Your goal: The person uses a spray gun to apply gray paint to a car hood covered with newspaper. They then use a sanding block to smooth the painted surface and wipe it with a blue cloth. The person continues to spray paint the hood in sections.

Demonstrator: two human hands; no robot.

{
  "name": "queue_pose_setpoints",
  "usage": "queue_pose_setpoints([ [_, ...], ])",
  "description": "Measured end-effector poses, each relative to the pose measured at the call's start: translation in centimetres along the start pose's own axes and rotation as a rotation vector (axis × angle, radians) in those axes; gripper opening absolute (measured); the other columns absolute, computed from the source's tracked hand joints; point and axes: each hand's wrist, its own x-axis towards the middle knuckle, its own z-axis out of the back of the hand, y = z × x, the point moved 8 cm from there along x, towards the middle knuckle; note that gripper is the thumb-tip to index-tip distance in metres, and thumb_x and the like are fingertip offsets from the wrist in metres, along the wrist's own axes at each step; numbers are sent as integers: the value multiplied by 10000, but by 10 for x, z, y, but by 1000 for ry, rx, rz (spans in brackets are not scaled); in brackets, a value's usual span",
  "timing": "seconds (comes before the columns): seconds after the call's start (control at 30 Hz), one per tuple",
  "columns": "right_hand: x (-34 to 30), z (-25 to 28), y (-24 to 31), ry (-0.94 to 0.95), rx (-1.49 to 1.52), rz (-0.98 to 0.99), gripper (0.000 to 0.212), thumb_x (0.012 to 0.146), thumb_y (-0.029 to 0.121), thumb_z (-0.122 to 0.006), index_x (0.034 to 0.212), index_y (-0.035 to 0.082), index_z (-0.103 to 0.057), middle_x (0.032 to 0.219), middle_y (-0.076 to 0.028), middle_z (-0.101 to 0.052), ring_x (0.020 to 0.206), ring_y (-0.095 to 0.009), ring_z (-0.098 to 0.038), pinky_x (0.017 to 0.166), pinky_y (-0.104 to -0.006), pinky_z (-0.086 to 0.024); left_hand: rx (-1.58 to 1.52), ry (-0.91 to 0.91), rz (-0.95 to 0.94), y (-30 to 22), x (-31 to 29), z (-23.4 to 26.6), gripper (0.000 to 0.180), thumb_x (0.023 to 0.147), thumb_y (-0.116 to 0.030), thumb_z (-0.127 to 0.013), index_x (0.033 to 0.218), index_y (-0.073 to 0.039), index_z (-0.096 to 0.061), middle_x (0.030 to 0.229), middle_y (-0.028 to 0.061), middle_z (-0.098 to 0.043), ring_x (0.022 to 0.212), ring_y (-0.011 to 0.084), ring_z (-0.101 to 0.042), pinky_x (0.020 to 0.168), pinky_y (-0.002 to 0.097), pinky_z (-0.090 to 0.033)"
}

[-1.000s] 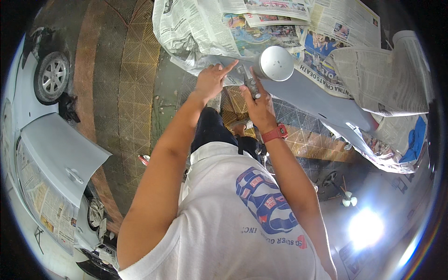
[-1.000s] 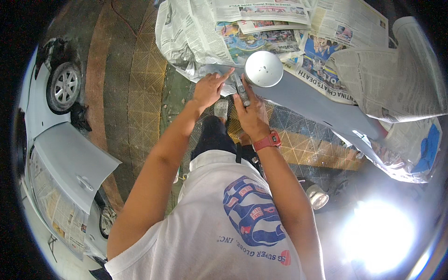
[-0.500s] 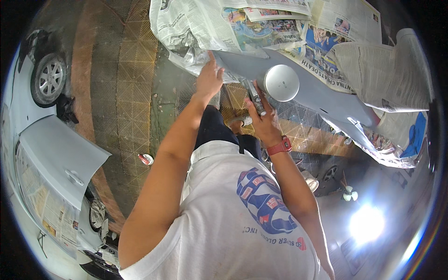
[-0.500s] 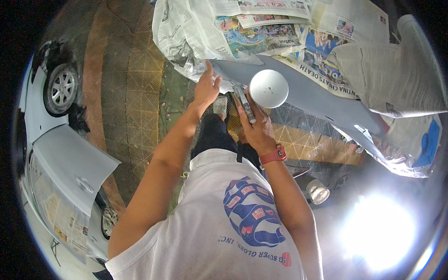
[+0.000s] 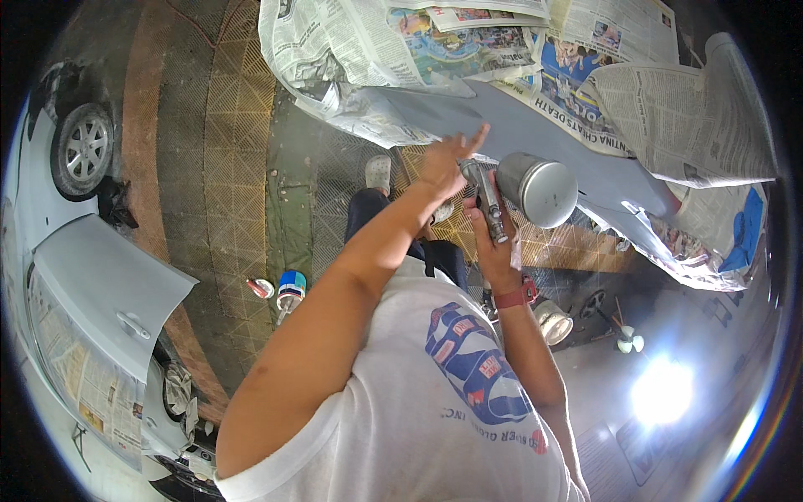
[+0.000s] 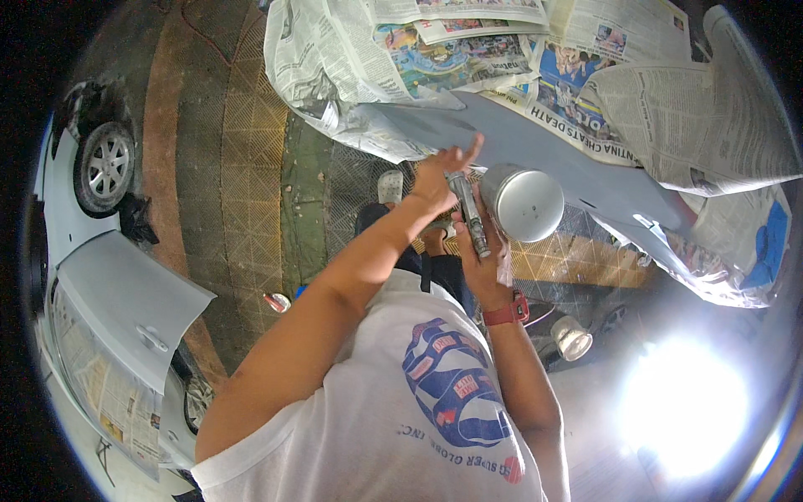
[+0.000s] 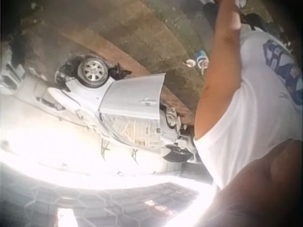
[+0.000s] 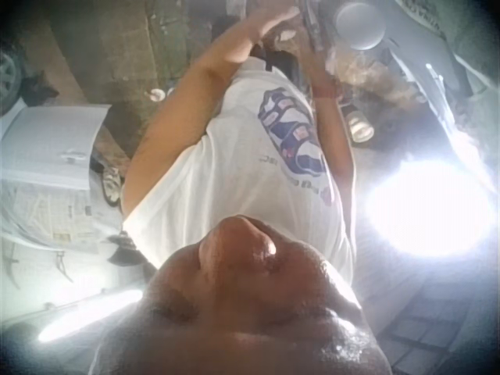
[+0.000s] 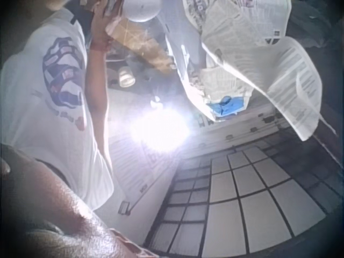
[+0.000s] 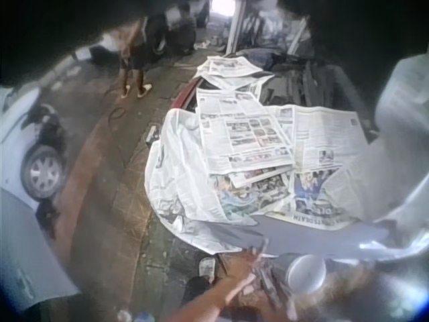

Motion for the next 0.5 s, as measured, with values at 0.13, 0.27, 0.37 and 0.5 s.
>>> queue_pose_setpoints([
  [0.13,-6,0,-9,-43,-23,26,586,1103,252,-682,1642,73,-536,1519,-235,-667,1442,-401,-618,1193,-483,-480,83,101,254,82,-17,10,921,996,-205,-707,1782,-213,-227,1239,206,-711,1083,366,-737,903,494,-611],
  [0.27,-14,1,-14,-39,-69,21,588,1105,301,-680,1639,94,-546,1560,-218,-642,1483,-410,-577,1223,-519,-450,-227,-68,762,155,-53,18,970,1070,-197,-638,1782,-83,10,1257,210,-705,1093,404,-723,925,513,-606],
  [0.37,-20,2,-16,-31,-66,2,597,1105,339,-676,1643,115,-546,1572,-212,-634,1493,-414,-566,1238,-536,-432,-257,-268,734,144,-44,27,1017,1091,-223,-619,1741,-4,131,1225,210,-713,1072,429,-722,924,521,-603],
  [0.5,-22,3,-13,-35,-105,23,611,1105,366,-673,1652,131,-539,1573,-212,-634,1494,-422,-563,1244,-542,-422,-466,-236,540,93,-17,13,1034,1078,-237,-630,1732,18,129,1196,251,-751,1008,453,-758,919,512,-615],
])
